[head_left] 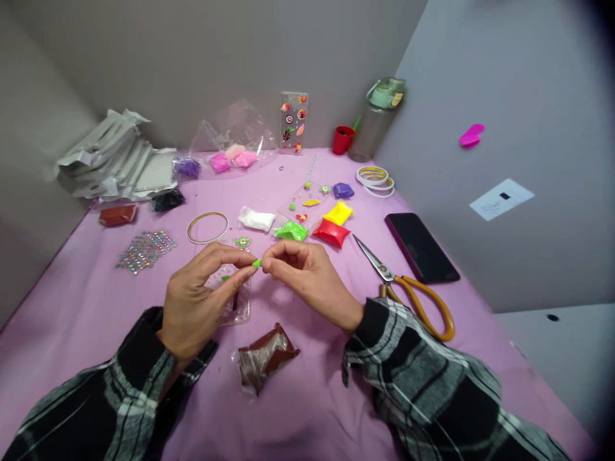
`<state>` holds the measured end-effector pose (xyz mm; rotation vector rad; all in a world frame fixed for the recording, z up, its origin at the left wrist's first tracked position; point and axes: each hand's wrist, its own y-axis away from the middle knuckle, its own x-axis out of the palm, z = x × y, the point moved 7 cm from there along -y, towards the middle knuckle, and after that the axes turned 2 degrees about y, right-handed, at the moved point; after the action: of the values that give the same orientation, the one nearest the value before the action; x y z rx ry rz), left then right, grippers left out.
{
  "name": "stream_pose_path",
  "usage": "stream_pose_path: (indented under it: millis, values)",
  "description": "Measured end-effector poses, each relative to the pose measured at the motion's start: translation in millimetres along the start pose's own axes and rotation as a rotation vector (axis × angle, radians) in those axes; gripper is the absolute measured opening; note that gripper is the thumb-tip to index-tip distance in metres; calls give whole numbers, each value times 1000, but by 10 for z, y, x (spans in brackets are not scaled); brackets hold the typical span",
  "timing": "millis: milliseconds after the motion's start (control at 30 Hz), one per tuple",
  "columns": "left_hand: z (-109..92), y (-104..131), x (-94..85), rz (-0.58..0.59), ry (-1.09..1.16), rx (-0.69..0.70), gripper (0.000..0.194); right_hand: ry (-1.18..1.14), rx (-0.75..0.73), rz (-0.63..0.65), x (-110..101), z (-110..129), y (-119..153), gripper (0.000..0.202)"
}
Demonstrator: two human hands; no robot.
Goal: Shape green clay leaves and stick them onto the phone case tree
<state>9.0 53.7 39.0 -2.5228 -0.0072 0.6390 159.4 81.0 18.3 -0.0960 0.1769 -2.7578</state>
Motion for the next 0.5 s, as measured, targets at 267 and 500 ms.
stream_pose_path:
  millis: [267,500]
  values:
    - [-44,-1,-9,-13,-28,46,10,21,8,-2,-3,-8,0,13]
    - [-51,-2,-12,-31,-64,51,9,15,-3,1,-1,-1,-6,11]
